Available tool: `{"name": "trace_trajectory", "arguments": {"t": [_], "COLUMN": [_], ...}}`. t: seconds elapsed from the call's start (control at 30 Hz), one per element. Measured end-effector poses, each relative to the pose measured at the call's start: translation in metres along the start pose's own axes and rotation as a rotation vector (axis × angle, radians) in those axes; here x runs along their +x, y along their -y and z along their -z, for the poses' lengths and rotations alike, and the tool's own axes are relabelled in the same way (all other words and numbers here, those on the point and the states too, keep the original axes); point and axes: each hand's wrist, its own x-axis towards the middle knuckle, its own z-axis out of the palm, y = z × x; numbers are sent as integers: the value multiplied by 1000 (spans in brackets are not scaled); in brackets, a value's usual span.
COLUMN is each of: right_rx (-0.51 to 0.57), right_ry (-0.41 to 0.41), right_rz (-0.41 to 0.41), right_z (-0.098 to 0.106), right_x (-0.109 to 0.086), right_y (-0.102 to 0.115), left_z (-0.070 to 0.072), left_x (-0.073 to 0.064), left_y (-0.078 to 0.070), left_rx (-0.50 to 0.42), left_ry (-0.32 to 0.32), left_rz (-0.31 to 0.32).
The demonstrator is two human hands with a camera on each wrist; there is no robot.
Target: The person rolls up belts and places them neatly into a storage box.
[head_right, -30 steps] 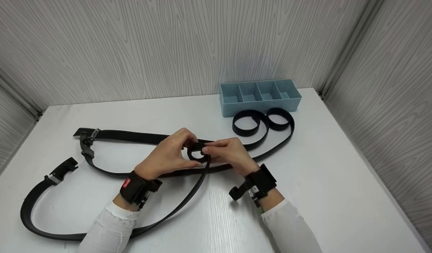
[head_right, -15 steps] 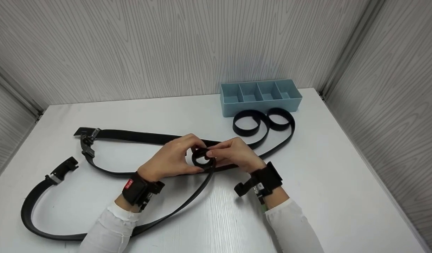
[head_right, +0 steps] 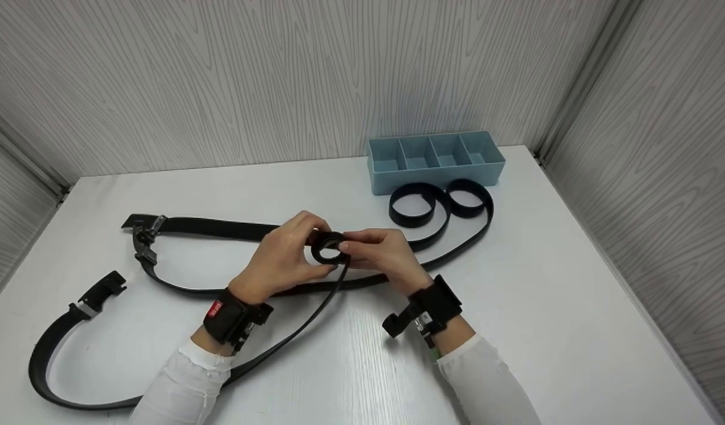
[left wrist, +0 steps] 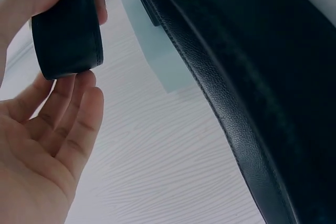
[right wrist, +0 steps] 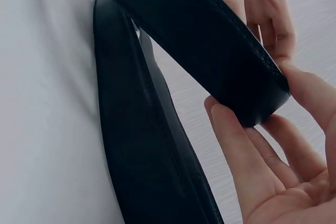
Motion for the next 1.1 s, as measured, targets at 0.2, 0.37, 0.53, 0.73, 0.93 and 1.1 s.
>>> {"name": "trace_trajectory", "arguments": {"t": [0.2,0.37,0.53,0.73,0.93,1.1], "right_rx": [-77,-144,-190,-244,-170,-69], "right_ry": [0,33,98,150,85,24], "right_rz": [-5,-42,-74,-102,-74,-45], "right_z": [5,17,30,34,25,17], "right_x": [1,0,-2,-2,1,4], "right_y": [-2,1,7,11,4,-3], "left_z": [1,3,2,-3,-3,-2], "left_x": [0,1,1,1,0,0], "left_y": [-3,-9,-16,-17,-10,-5], "left_rx": [-29,-35,-49,-94,-66,-31], "left_ry": [100,188,226,256,193,135], "left_rz": [57,59,18,-28,-66,-63]}}
